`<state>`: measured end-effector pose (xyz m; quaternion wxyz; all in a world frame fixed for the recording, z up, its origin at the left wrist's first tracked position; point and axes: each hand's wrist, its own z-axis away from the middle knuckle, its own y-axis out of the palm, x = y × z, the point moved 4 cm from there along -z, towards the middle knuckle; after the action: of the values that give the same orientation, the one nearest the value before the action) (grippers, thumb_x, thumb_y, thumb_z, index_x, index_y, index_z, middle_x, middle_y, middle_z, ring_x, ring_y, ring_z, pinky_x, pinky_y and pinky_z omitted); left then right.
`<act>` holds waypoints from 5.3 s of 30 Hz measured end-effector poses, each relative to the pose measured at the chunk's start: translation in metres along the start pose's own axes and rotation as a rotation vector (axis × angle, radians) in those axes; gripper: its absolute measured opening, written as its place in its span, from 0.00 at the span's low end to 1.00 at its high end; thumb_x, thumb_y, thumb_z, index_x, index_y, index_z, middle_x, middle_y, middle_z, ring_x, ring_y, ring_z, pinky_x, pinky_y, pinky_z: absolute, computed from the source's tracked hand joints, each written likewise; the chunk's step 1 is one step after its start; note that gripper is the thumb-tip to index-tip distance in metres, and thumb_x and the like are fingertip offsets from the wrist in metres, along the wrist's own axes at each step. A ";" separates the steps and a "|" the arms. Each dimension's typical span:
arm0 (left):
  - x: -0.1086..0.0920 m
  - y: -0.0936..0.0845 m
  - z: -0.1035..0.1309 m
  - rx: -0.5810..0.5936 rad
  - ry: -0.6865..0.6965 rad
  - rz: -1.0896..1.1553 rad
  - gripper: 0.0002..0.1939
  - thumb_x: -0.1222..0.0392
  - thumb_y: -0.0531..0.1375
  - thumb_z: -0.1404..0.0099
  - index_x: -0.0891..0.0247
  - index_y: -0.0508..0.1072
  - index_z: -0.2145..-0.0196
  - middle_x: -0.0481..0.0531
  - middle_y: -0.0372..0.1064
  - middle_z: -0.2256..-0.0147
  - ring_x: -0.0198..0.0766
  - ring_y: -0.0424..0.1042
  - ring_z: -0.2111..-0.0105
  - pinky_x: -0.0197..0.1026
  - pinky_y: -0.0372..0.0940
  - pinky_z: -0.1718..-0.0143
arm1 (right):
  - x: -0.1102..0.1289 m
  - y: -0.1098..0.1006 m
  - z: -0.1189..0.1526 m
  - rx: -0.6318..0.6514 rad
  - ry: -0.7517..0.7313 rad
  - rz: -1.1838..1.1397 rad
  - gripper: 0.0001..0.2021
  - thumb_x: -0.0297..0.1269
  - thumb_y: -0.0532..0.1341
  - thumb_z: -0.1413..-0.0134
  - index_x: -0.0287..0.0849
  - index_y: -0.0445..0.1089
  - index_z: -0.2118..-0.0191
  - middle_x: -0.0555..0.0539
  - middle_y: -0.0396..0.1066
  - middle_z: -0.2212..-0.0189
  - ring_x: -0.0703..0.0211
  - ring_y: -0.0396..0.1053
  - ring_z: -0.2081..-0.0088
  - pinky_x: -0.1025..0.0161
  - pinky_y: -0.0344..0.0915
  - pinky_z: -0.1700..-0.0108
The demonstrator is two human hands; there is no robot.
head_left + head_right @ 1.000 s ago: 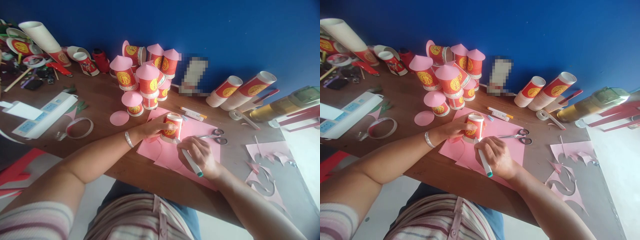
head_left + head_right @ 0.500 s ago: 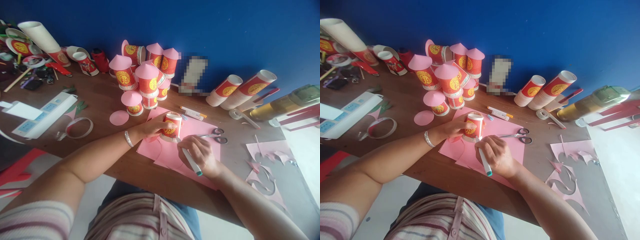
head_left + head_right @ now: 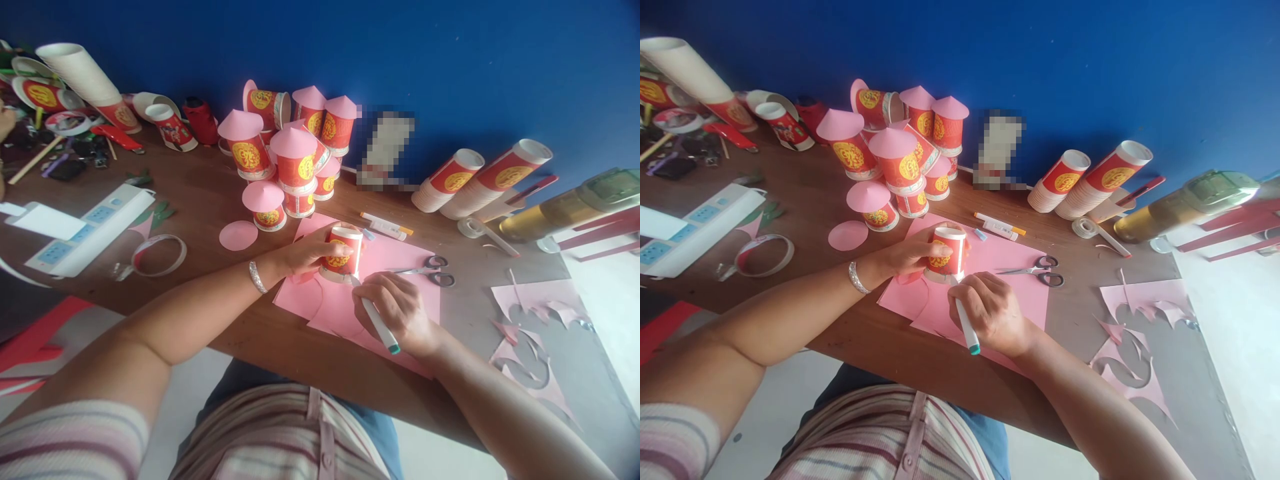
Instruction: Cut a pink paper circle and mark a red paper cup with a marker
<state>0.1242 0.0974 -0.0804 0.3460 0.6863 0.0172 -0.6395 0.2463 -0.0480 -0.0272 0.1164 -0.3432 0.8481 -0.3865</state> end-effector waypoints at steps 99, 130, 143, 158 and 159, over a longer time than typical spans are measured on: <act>0.007 0.001 0.000 0.009 -0.027 0.057 0.25 0.52 0.73 0.37 0.66 0.77 0.46 0.59 0.79 0.54 0.43 0.77 0.56 0.43 0.70 0.55 | 0.001 -0.003 -0.001 -0.043 0.059 -0.042 0.11 0.19 0.62 0.37 0.43 0.67 0.57 0.53 0.71 0.73 0.65 0.66 0.75 0.65 0.64 0.74; 0.007 0.000 0.000 0.020 -0.034 0.028 0.26 0.51 0.75 0.40 0.66 0.78 0.48 0.58 0.78 0.55 0.41 0.76 0.57 0.42 0.70 0.55 | 0.000 -0.002 -0.003 -0.024 0.073 -0.058 0.13 0.18 0.61 0.39 0.44 0.65 0.58 0.53 0.70 0.72 0.65 0.67 0.76 0.66 0.62 0.74; 0.006 0.001 0.002 0.019 -0.049 -0.008 0.23 0.51 0.74 0.38 0.65 0.78 0.50 0.58 0.77 0.58 0.41 0.76 0.59 0.42 0.70 0.58 | -0.002 0.000 -0.001 -0.022 0.077 -0.061 0.12 0.19 0.61 0.39 0.44 0.67 0.57 0.53 0.71 0.72 0.63 0.68 0.75 0.65 0.64 0.72; 0.007 0.001 0.000 0.038 -0.039 0.029 0.25 0.52 0.75 0.40 0.66 0.78 0.48 0.57 0.77 0.57 0.40 0.75 0.59 0.41 0.70 0.56 | 0.001 -0.004 -0.004 -0.023 0.055 -0.063 0.12 0.19 0.61 0.40 0.44 0.66 0.58 0.53 0.70 0.73 0.64 0.67 0.75 0.65 0.65 0.74; 0.007 0.000 0.000 0.034 -0.041 0.031 0.26 0.52 0.75 0.40 0.65 0.78 0.48 0.57 0.78 0.57 0.40 0.75 0.59 0.41 0.70 0.56 | 0.001 -0.004 -0.004 -0.022 0.054 -0.067 0.12 0.19 0.61 0.41 0.44 0.67 0.58 0.53 0.71 0.73 0.64 0.67 0.75 0.65 0.65 0.74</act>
<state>0.1257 0.0939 -0.0869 0.3444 0.6791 -0.0112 -0.6481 0.2455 -0.0487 -0.0210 0.0764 -0.3623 0.8431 -0.3899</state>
